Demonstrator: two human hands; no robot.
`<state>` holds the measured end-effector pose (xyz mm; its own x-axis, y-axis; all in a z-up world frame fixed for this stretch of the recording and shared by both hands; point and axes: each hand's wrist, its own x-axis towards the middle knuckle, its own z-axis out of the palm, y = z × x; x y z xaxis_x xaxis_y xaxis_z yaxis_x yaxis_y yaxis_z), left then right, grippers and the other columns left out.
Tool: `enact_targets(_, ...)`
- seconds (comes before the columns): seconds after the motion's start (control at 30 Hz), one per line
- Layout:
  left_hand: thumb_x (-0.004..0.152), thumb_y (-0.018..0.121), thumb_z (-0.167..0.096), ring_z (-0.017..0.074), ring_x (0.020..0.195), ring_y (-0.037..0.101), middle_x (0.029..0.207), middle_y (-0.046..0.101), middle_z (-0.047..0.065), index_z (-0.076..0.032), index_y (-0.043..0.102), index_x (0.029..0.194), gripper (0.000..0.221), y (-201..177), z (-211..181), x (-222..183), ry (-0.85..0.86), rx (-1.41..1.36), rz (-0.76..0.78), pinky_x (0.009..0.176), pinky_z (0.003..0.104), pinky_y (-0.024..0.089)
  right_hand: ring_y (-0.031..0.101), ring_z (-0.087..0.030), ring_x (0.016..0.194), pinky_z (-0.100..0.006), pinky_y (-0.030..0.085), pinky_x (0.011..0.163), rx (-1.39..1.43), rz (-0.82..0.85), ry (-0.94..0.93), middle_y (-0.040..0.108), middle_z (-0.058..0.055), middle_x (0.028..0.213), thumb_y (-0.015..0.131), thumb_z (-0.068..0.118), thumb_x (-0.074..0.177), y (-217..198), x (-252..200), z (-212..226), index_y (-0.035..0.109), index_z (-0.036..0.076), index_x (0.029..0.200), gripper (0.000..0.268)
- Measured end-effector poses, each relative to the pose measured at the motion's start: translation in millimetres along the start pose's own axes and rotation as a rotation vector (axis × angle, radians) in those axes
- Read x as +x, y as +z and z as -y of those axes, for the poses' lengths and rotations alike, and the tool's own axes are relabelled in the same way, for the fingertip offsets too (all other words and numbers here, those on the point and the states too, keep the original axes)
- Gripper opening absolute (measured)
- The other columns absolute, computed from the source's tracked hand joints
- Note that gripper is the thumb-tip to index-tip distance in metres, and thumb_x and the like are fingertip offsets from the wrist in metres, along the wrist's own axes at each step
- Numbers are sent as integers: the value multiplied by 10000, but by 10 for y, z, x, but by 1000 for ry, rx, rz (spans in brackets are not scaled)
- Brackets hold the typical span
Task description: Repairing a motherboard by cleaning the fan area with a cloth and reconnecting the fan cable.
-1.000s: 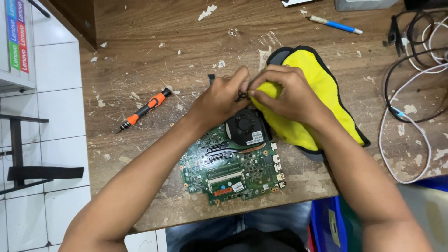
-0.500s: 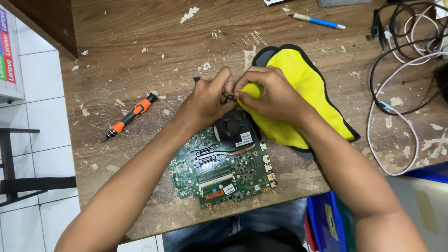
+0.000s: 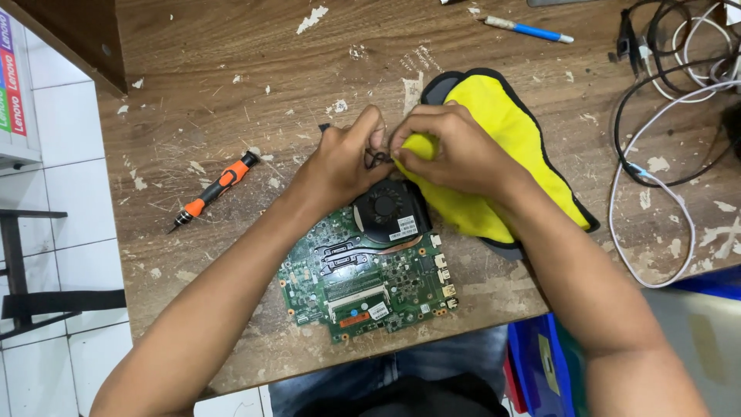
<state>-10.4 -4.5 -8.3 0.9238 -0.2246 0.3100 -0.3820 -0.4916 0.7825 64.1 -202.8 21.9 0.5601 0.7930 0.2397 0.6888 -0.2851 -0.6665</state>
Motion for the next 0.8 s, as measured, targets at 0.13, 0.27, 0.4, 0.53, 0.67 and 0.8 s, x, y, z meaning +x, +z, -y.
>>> enact_targets(0.13, 784, 827, -11, 303, 548, 676, 607, 649, 133, -92, 458, 945, 411, -27, 11, -19, 6, -11, 12, 534, 350, 529, 700, -342, 826, -396, 455, 817, -36, 26, -9, 722, -105, 859, 772, 32, 832, -69, -38, -55, 733, 56, 915, 95)
enact_targets(0.27, 791, 839, -24, 298, 550, 673, 622, 656, 134, -94, 459, 958, 421, -52, 23, -19, 2, 0, 36, 538, 350, 530, 699, -328, 862, -381, 448, 838, 9, -5, -18, 720, -99, 895, 760, 41, 865, -87, -50, -84, 733, 66, 955, 97)
enact_targets(0.4, 793, 834, -28, 292, 546, 675, 617, 658, 111, -104, 456, 960, 419, -38, 13, -1, 3, 8, 25, 530, 346, 529, 695, -276, 890, -344, 432, 855, 15, -38, -83, 722, -48, 927, 765, 47, 886, -17, -33, -10, 740, 109, 978, 113)
enact_targets(0.53, 800, 839, -12, 282, 540, 672, 622, 665, 126, -96, 459, 950, 417, -28, 17, -6, 11, -2, 26, 532, 337, 530, 695, -286, 854, -356, 427, 834, -18, -46, -90, 718, -67, 896, 770, 6, 866, 7, -25, 11, 742, 90, 945, 119)
enact_targets(0.67, 782, 845, -6, 305, 553, 677, 623, 663, 136, -90, 457, 956, 434, -61, 9, -31, 7, 6, 41, 539, 349, 531, 689, -284, 857, -356, 421, 841, -90, -87, -68, 709, -53, 897, 781, 25, 864, 6, -64, -111, 744, 116, 947, 128)
enact_targets(0.8, 787, 843, -31, 300, 548, 672, 615, 654, 105, -106, 454, 964, 434, -54, 14, -21, 5, 21, 25, 541, 352, 528, 699, -245, 889, -327, 417, 845, 27, -93, -52, 720, -20, 911, 786, 42, 894, -2, -35, -41, 743, 137, 964, 126)
